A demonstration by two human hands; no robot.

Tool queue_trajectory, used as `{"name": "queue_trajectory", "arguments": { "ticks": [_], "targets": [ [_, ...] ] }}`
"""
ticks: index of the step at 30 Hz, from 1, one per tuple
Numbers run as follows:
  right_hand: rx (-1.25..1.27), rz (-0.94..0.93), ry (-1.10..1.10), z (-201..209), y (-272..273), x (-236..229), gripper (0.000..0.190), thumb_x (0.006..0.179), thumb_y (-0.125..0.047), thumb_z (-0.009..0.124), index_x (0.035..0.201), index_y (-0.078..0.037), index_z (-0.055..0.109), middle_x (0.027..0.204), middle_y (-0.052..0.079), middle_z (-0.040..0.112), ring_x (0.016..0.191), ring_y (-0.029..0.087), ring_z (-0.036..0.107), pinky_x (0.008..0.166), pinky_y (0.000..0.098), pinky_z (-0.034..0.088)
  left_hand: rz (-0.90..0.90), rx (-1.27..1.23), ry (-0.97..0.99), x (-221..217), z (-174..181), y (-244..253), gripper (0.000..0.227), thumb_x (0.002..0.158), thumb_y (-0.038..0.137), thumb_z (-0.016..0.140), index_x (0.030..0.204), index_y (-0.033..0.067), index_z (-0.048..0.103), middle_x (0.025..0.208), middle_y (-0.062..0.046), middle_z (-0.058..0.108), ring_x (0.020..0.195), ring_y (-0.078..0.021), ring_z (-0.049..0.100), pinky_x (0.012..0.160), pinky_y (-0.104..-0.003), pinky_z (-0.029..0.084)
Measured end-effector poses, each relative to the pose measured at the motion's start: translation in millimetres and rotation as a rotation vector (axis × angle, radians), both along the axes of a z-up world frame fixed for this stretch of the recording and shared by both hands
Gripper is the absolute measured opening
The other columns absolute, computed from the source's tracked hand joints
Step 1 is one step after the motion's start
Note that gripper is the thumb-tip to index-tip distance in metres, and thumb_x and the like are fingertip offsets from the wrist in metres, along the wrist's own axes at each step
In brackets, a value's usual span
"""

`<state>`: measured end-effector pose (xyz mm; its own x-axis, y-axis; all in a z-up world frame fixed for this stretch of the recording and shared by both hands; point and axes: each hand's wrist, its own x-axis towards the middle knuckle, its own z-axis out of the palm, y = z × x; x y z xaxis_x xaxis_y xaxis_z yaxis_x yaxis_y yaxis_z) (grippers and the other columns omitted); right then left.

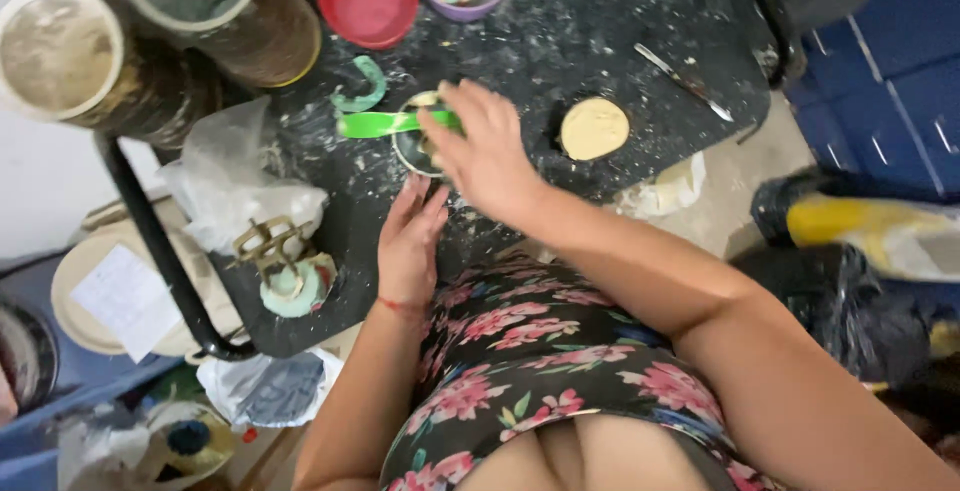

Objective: The person mixes a yellow dough-like substance in a small bowl using a green spatula. They then transfer the dough onto a black surface, place a multicolored clay piece on top, and use a small metal tool to press and shape the clay into the dough.

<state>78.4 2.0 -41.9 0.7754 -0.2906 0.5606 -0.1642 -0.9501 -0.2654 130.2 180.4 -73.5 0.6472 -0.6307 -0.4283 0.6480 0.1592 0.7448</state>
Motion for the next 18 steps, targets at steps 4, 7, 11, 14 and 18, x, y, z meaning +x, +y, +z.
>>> {"name": "queue_trajectory", "arguments": {
  "ticks": [4, 7, 11, 14, 18],
  "targets": [
    [0.054, 0.11, -0.096, -4.3, 26.0, -68.4, 0.048, 0.111, -0.039, 0.036, 0.149, -0.024, 0.06, 0.137, 0.01, 0.057, 0.127, 0.033, 0.054, 0.107, 0.0432, 0.04, -0.222, 0.071, -0.153, -21.6, 40.3, 18.6, 0.057, 0.095, 0.018, 0.065, 0.146, -0.0061, 0.054, 0.147, -0.031, 0.058, 0.128, -0.0497, 0.062, 0.108, -0.061, 0.047],
    [0.148, 0.214, -0.096, -34.2, 11.3, -131.5, 0.043, 0.109, -0.041, 0.044, 0.124, -0.017, 0.076, 0.103, 0.006, 0.068, 0.096, 0.026, 0.064, 0.09, 0.0384, 0.049, -0.418, 0.132, -0.785, -36.0, 22.3, 29.5, 0.035, 0.093, 0.002, 0.064, 0.126, 0.0017, 0.074, 0.128, -0.019, 0.074, 0.12, -0.038, 0.069, 0.102, -0.048, 0.055],
    [-0.012, -0.037, 0.132, -68.5, -26.4, -188.6, 0.04, 0.106, -0.047, 0.051, 0.123, -0.021, 0.075, 0.089, 0.005, 0.059, 0.08, 0.028, 0.057, 0.072, 0.0425, 0.045, -0.432, -0.045, -1.245, -53.0, 38.1, 19.0, 0.035, 0.085, 0.01, 0.076, 0.12, 0.0133, 0.078, 0.12, -0.005, 0.079, 0.107, -0.0248, 0.077, 0.094, -0.037, 0.061],
    [-0.144, -0.128, 0.278, -42.2, -36.1, -187.3, 0.048, 0.103, -0.054, 0.054, 0.134, -0.023, 0.071, 0.085, 0.005, 0.053, 0.075, 0.027, 0.054, 0.067, 0.0431, 0.044, -0.432, -0.096, -1.255, -59.5, 44.7, 12.2, 0.031, 0.087, 0.009, 0.073, 0.118, 0.012, 0.079, 0.115, -0.004, 0.08, 0.102, -0.0258, 0.077, 0.091, -0.036, 0.062],
    [-0.273, -0.162, 0.365, -20.2, -43.0, -178.1, 0.06, 0.097, -0.063, 0.056, 0.141, -0.025, 0.069, 0.078, 0.005, 0.053, 0.071, 0.027, 0.057, 0.067, 0.0431, 0.047, -0.433, -0.093, -1.199, -66.7, 49.4, 6.3, 0.03, 0.089, 0.004, 0.069, 0.117, 0.0092, 0.079, 0.111, -0.006, 0.081, 0.1, -0.0283, 0.077, 0.088, -0.039, 0.063]
  ]
}}
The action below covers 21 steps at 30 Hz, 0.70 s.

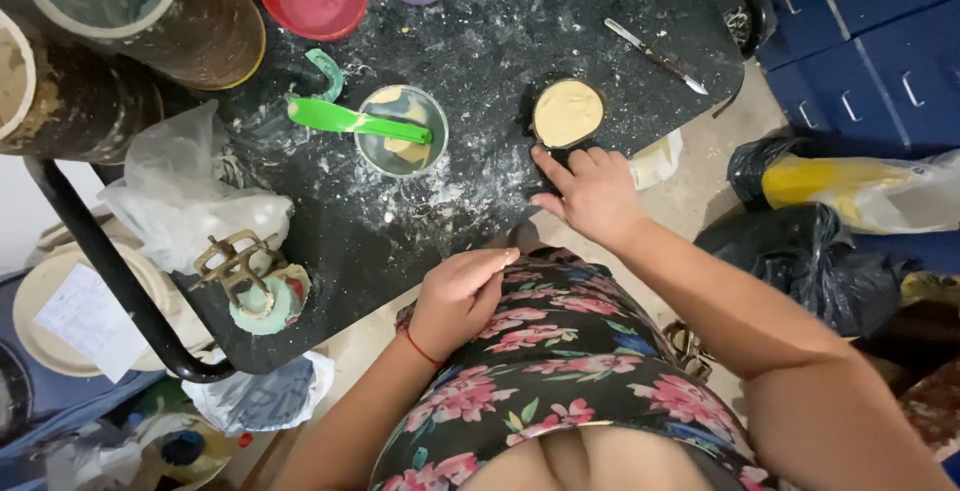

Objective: The person mixes a yellow dough-like substance in a small bowl using a green spatula. They then transfer the dough onto a black surface, place a multicolored clay piece on top, and use a small metal tool to press and shape the clay into the dough.

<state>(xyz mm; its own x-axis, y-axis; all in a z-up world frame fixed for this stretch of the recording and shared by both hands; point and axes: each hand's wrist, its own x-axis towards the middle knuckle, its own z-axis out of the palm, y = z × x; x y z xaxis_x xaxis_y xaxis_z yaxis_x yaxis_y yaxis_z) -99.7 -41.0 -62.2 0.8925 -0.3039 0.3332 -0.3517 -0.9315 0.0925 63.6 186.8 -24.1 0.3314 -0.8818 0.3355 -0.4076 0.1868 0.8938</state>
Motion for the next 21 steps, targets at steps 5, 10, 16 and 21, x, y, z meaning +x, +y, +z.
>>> {"name": "queue_trajectory", "arguments": {
  "ticks": [5, 10, 16, 21],
  "targets": [
    [0.025, -0.045, 0.081, 2.1, -9.9, -36.6, 0.055, 0.093, -0.065, 0.06, 0.125, -0.022, 0.072, 0.079, 0.004, 0.058, 0.079, 0.026, 0.064, 0.073, 0.0425, 0.049, -0.033, 0.05, -0.028, -1.5, 4.8, -2.5, 0.025, 0.09, 0.001, 0.068, 0.112, 0.007, 0.078, 0.107, -0.009, 0.081, 0.097, -0.031, 0.078, 0.086, -0.042, 0.063],
    [0.539, -0.075, -0.05, 9.4, -12.7, -32.5, 0.047, 0.086, -0.039, 0.079, 0.12, -0.009, 0.066, 0.079, 0.012, 0.063, 0.082, 0.038, 0.067, 0.079, 0.0511, 0.052, 0.101, 0.132, -0.15, 2.4, -6.8, -10.4, 0.022, 0.091, 0.011, 0.069, 0.11, 0.0156, 0.08, 0.104, -0.003, 0.081, 0.096, -0.0281, 0.076, 0.083, -0.042, 0.061],
    [1.697, 0.249, -0.181, 33.0, -0.1, 73.6, 0.053, 0.093, -0.004, 0.049, 0.146, -0.009, 0.055, 0.053, 0.002, 0.058, 0.045, 0.013, 0.052, 0.051, 0.0248, 0.046, 0.46, 0.155, -0.781, 76.3, 47.3, -52.5, 0.064, 0.085, 0.033, 0.086, 0.142, 0.0142, 0.063, 0.133, -0.011, 0.065, 0.125, -0.037, 0.056, 0.103, -0.053, 0.042],
    [1.864, 0.361, -0.184, -8.3, -2.0, 135.8, 0.064, 0.085, 0.005, 0.045, 0.149, 0.0, 0.051, 0.048, 0.003, 0.052, 0.04, 0.012, 0.047, 0.046, 0.022, 0.035, 0.262, 0.718, -0.965, 102.2, 47.1, -107.6, 0.138, 0.066, 0.054, 0.095, 0.17, 0.0236, 0.011, 0.165, -0.015, 0.043, 0.156, -0.0342, 0.026, 0.121, -0.064, 0.014]
  ]
}}
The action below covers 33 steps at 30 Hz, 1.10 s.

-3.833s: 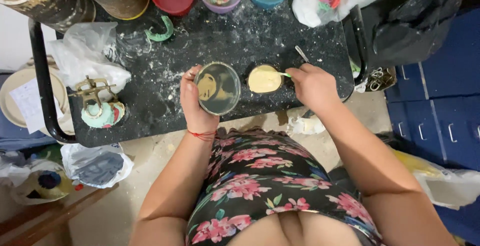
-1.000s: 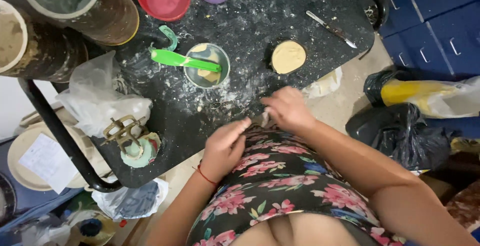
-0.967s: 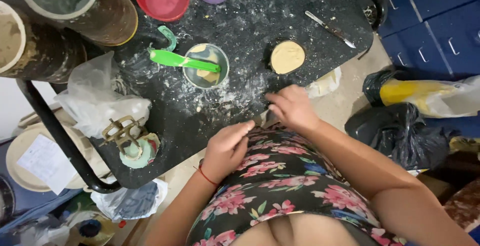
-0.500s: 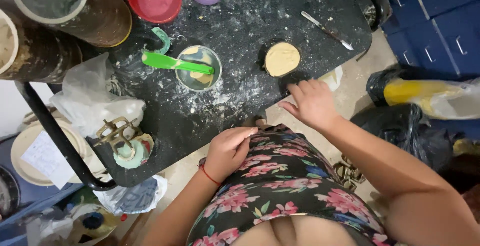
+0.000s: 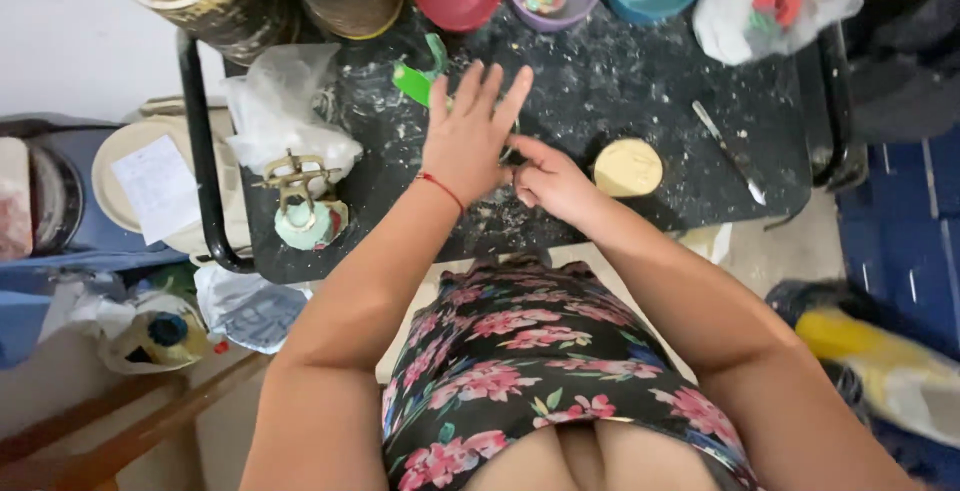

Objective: The person mixes a yellow dough-like substance in a small bowl using a green spatula. They then transfer the dough onto a black surface, place a multicolored clay piece on top, and use a small metal tool to press and shape the clay into the dough.

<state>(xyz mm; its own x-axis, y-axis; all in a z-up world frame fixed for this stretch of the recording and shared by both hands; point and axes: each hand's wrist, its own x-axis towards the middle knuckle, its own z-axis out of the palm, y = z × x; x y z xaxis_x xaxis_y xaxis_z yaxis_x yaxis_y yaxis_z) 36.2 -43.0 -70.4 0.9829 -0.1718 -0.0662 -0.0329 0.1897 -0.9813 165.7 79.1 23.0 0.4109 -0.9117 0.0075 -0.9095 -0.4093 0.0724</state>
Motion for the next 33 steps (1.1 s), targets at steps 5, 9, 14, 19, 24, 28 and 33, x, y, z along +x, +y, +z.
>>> {"name": "queue_trajectory", "arguments": {
  "ticks": [5, 9, 14, 19, 24, 28, 33],
  "targets": [
    [-0.368, 0.089, 0.115, 57.6, -12.4, -23.4, 0.068, 0.084, 0.003, 0.049, 0.151, -0.008, 0.053, 0.058, 0.013, 0.065, 0.062, 0.025, 0.067, 0.068, 0.0357, 0.053, 0.029, -0.109, -0.083, 5.1, -30.9, -2.1, 0.126, 0.068, 0.051, 0.087, 0.168, 0.0189, 0.018, 0.146, -0.013, 0.056, 0.139, -0.0326, 0.048, 0.116, -0.059, 0.021],
    [-0.758, 0.141, 0.154, 82.9, -33.6, -37.5, 0.058, 0.086, -0.005, 0.052, 0.143, -0.007, 0.065, 0.13, 0.019, 0.072, 0.123, 0.044, 0.063, 0.106, 0.0542, 0.049, 0.057, -0.04, -0.029, 2.0, -28.8, -4.9, 0.131, 0.068, 0.058, 0.085, 0.169, 0.0217, 0.01, 0.153, -0.014, 0.052, 0.143, -0.0336, 0.045, 0.119, -0.059, 0.017],
    [-0.679, 0.013, 0.228, 69.9, -55.2, -64.1, 0.059, 0.089, -0.005, 0.049, 0.146, -0.021, 0.059, 0.071, 0.001, 0.062, 0.067, 0.02, 0.059, 0.073, 0.0368, 0.05, 0.104, -0.068, -0.049, 25.2, 31.0, 9.6, 0.067, 0.074, 0.047, 0.083, 0.13, 0.021, 0.056, 0.162, -0.016, 0.045, 0.148, -0.0385, 0.04, 0.114, -0.069, 0.023],
    [-0.692, -0.011, 0.206, 61.4, -50.3, -74.2, 0.053, 0.096, -0.006, 0.042, 0.148, -0.011, 0.053, 0.07, -0.006, 0.056, 0.062, 0.009, 0.055, 0.062, 0.0285, 0.05, 0.081, 0.267, -0.01, 37.6, 46.3, 1.5, 0.052, 0.077, 0.014, 0.082, 0.124, 0.0337, 0.073, 0.173, -0.015, 0.022, 0.159, -0.0433, 0.008, 0.12, -0.075, 0.006],
    [-0.647, -0.002, 0.197, 53.6, -58.1, -86.5, 0.053, 0.093, -0.007, 0.047, 0.144, -0.015, 0.06, 0.069, -0.006, 0.055, 0.064, 0.008, 0.052, 0.071, 0.0262, 0.045, -0.014, 0.202, -0.206, 41.3, 5.4, -4.7, 0.021, 0.086, 0.013, 0.074, 0.105, 0.0207, 0.079, 0.172, -0.012, 0.029, 0.158, -0.0422, 0.008, 0.121, -0.073, 0.014],
    [-0.686, -0.015, 0.246, 51.9, -71.8, -96.1, 0.051, 0.093, -0.01, 0.047, 0.14, -0.018, 0.063, 0.071, -0.006, 0.057, 0.065, 0.011, 0.053, 0.071, 0.0288, 0.046, -0.042, 0.137, -0.205, 43.7, 1.5, 4.5, 0.02, 0.09, 0.011, 0.067, 0.105, 0.0145, 0.08, 0.169, -0.012, 0.037, 0.158, -0.0426, 0.013, 0.121, -0.073, 0.013],
    [-0.765, -0.121, 0.277, 51.4, -87.3, -97.9, 0.042, 0.097, -0.02, 0.05, 0.134, -0.025, 0.071, 0.073, -0.006, 0.065, 0.057, 0.012, 0.051, 0.068, 0.0302, 0.045, 0.078, -0.264, -0.112, 31.0, 14.9, 13.4, 0.035, 0.065, 0.019, 0.092, 0.098, 0.0257, 0.083, 0.159, -0.011, 0.049, 0.152, -0.0429, 0.029, 0.111, -0.079, 0.025]
  ]
}}
